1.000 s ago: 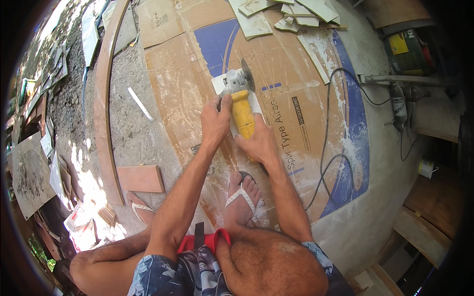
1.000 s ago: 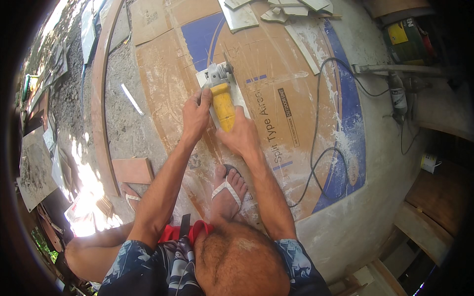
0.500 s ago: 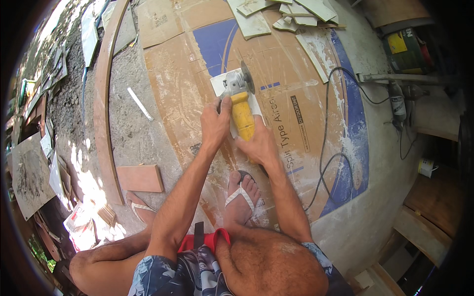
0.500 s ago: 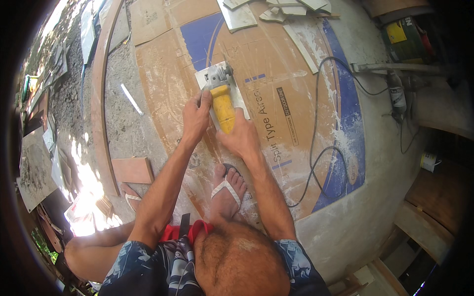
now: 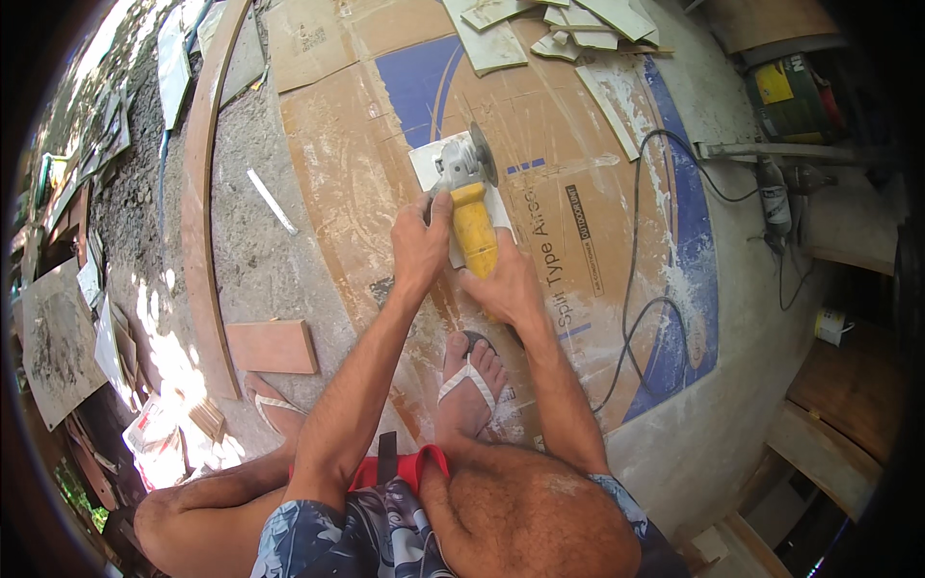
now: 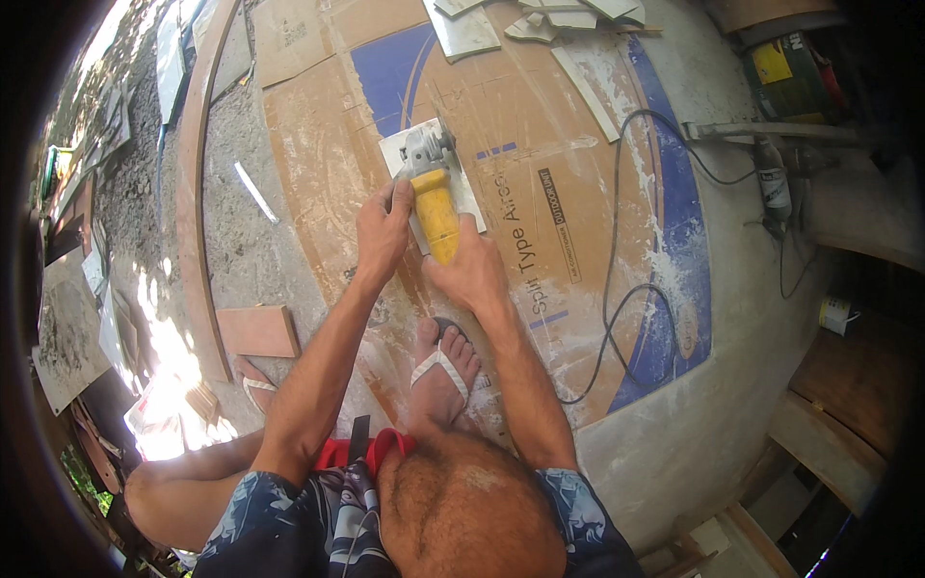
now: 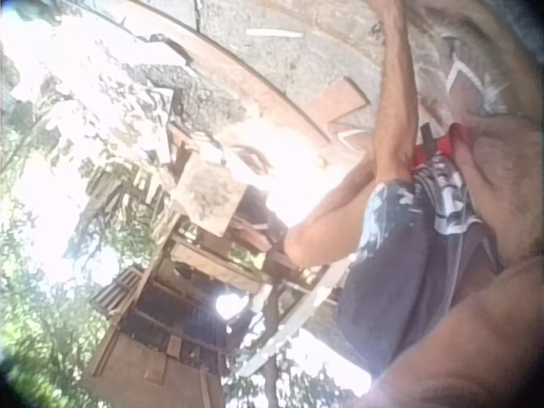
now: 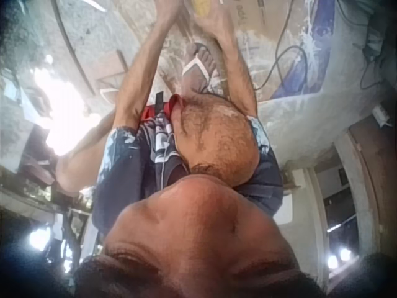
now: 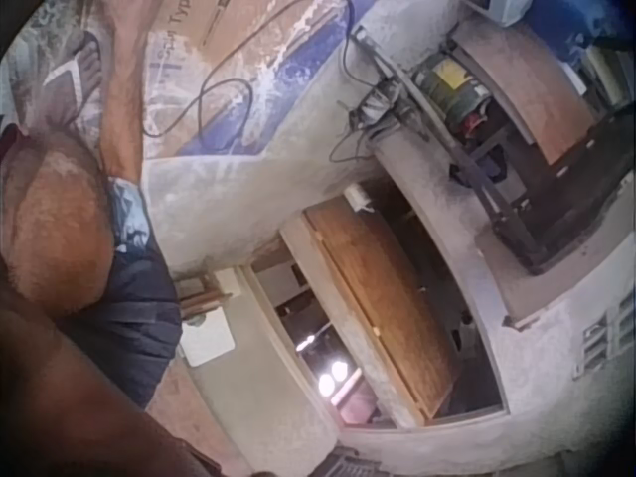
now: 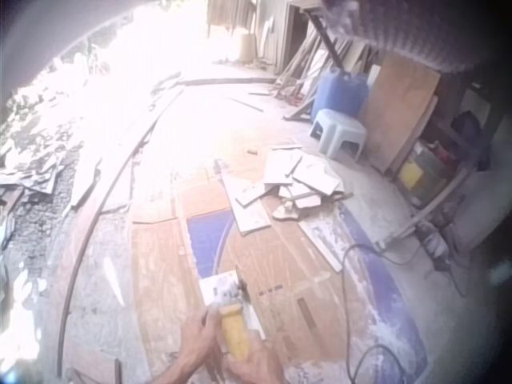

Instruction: The person uses a handheld angle grinder to cut white ceramic tiles on a cardboard-covered floor. They repeatedly position tiles, cut along straight lines, and separate the pieces, leaving cut tiles and offcuts on the floor.

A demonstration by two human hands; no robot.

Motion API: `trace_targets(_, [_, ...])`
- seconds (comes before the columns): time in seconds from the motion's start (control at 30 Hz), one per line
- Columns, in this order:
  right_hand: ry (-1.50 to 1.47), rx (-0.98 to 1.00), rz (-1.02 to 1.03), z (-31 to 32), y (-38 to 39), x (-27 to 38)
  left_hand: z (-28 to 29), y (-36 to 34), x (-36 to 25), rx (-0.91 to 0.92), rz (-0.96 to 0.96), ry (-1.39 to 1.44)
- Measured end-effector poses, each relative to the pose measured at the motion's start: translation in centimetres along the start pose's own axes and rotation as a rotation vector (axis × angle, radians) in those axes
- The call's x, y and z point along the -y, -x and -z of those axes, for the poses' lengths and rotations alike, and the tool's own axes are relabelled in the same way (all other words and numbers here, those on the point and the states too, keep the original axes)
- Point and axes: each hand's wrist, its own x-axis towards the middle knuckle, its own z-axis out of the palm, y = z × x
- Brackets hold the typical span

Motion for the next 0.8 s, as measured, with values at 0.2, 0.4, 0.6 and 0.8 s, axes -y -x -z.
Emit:
trace_targets(0.2, [-0.007, -0.003, 0.011, 0.0, 0.2, -0.3, -0.2, 0.0, 0.8, -0.002, -0.026, -0.03])
trace_targets(0.4, [-0.008, 0.02, -0.005, 0.1, 0.4, -0.4, -0.3, 0.2, 0.8, 0.003, -0.012, -0.025])
trace_targets(0.6, [0.011, 0.024, -0.029, 0.3, 0.9, -0.2, -0.2, 0.8, 0.6, 0.006, -0.003, -0.01])
trace_targets(0.8, [-0.011, 0.027, -0.028, 0.3, 1.1, -0.4, -0.5, 1.1, 0.6, -0.028, -0.041, -0.006])
